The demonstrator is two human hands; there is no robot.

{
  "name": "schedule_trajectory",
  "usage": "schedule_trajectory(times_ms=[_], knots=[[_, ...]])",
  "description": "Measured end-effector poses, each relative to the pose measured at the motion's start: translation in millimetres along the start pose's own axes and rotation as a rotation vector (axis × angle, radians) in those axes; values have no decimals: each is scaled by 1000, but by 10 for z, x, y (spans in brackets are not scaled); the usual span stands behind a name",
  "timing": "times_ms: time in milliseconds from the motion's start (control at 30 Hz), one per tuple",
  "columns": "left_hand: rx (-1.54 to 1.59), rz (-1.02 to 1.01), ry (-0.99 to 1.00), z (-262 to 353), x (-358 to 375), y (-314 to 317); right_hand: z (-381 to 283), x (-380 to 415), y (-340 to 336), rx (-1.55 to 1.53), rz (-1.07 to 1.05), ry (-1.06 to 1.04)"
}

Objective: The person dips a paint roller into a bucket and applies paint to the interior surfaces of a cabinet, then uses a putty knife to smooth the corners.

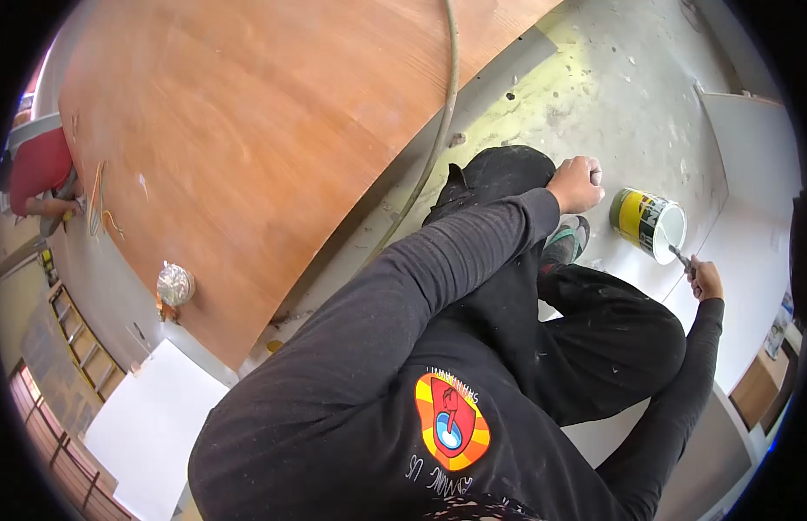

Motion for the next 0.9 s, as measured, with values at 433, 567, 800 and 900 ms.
schedule_trajectory(times_ms=[433, 567, 800, 900], knots=[[-77, 63, 60, 26, -126, 175, 277, -375, -162, 169, 9, -53], [-101, 79, 27, 3, -128, 165, 331, -250, -93, -244, 159, -44], [-265, 83, 18, -16, -223, -1, 669, -663, -248, -3, 67, 1], [-245, 103, 7, -23, -249, -97, 410, -295, -137, -193, 115, 82]])
Point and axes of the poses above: each hand's wrist, its own x-axis away from the middle knuckle, its own y-axis out of the palm, z = x × y, the point moved 8 cm from there along -x, towards the middle knuckle, and after that the axes turned 14 degrees about -y, right-handed, at the moved point
